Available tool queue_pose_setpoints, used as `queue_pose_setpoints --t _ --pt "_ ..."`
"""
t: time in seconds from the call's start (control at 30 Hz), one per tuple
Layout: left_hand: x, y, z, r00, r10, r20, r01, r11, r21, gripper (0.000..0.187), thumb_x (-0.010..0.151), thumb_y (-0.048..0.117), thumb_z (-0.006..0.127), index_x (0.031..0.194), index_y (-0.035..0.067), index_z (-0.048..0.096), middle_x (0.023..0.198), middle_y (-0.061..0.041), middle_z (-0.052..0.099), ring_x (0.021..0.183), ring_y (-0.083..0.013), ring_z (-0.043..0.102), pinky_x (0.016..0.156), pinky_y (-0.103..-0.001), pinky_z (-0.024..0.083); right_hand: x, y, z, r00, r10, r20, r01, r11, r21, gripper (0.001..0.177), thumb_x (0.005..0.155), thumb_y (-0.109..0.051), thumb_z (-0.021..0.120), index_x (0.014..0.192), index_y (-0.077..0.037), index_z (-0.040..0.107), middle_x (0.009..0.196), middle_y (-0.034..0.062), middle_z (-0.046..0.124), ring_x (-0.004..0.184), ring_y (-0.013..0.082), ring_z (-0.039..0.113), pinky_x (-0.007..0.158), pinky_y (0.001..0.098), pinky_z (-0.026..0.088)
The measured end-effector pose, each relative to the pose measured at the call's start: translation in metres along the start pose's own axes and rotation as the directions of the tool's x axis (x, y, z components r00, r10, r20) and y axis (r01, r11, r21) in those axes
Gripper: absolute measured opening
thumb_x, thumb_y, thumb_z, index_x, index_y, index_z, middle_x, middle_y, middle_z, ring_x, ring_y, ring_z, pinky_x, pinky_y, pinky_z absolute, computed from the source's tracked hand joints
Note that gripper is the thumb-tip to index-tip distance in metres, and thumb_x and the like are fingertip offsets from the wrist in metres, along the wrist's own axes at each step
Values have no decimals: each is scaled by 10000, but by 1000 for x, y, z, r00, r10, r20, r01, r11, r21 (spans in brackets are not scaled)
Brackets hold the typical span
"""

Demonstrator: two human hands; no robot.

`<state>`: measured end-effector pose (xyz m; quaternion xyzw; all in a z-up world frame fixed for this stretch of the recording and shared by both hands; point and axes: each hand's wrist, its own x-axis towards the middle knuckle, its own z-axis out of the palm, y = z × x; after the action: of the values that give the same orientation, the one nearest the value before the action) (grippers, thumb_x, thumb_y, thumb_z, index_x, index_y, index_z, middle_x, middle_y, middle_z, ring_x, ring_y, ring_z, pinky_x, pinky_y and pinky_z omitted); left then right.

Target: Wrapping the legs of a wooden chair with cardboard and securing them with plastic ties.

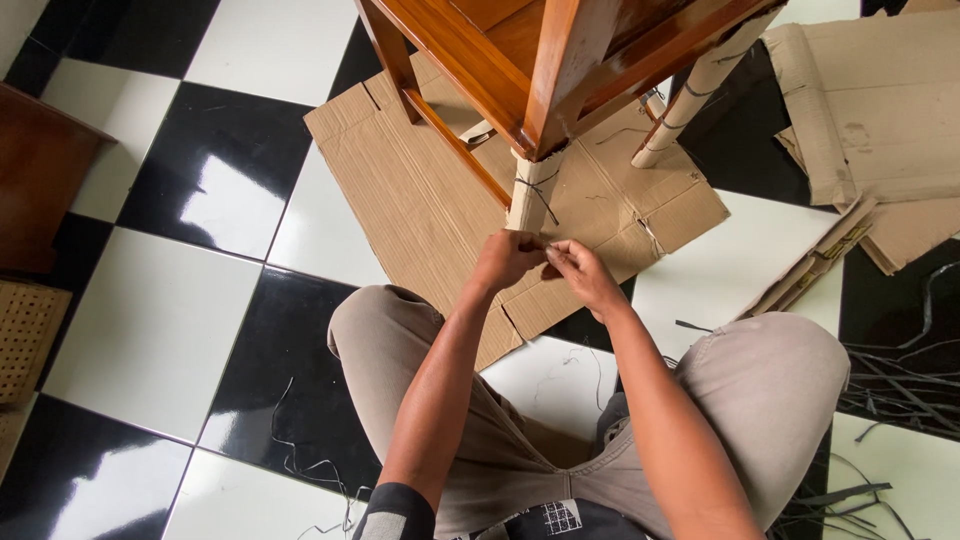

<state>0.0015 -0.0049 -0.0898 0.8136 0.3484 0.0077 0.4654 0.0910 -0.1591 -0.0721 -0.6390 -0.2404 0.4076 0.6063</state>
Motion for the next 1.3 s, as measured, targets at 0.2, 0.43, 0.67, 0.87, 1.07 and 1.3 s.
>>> queue_pose_setpoints --t 0.2,0.43,0.67,0.87,1.07,1.3 --pt "2 -5 -18 991 -4 -135 -4 998 -58 241 801 296 738 1030 312 809 875 -23 795 934 -264 761 852 -400 602 5 -1 -14 996 86 -38 -86 996 17 134 987 -268 722 931 -146 708 649 -110 472 515 -30 397 427 113 294" --pt "14 -2 -45 928 -95 -361 4 970 -244 184 821 322 740 996 304 796 949 62 790 924 -146 770 861 -337 586 50 7 -52 849 214 -483 -238 971 12 213 902 -427 726 969 -227 699 603 -36 433 414 76 398 353 210 300" --pt "22 27 -41 918 -19 -396 -268 706 -656 308 993 301 627 1231 133 726 1189 -148 734 1168 -265 655 1003 -428 516 88 -36 -40 852 88 -516 -30 992 120 202 947 -316 758 948 -133 673 633 -49 401 437 51 404 366 185 271" --pt "54 9 -21 954 35 -297 -256 608 -752 487 1097 459 523 1401 96 634 1394 -246 606 1388 -372 476 1177 -522 359 103 -65 -13 971 53 -232 -48 998 29 82 938 -125 671 869 -168 688 620 -119 308 415 -36 296 368 125 209" --pt "44 16 -31 935 26 -352 -282 657 -699 301 1039 334 613 1260 172 738 1077 -9 691 1002 -112 556 898 -281 475 113 -56 -11 981 34 -190 -39 999 -27 164 921 -72 621 803 -168 685 626 -108 298 423 -30 285 389 127 194" --pt "42 2 -31 815 20 -579 -183 957 -225 293 862 136 732 1122 254 793 992 3 801 977 -221 756 878 -372 581 110 -43 -13 963 -63 -261 38 994 -99 119 868 -94 678 773 -156 714 578 -21 395 461 46 387 398 185 290"
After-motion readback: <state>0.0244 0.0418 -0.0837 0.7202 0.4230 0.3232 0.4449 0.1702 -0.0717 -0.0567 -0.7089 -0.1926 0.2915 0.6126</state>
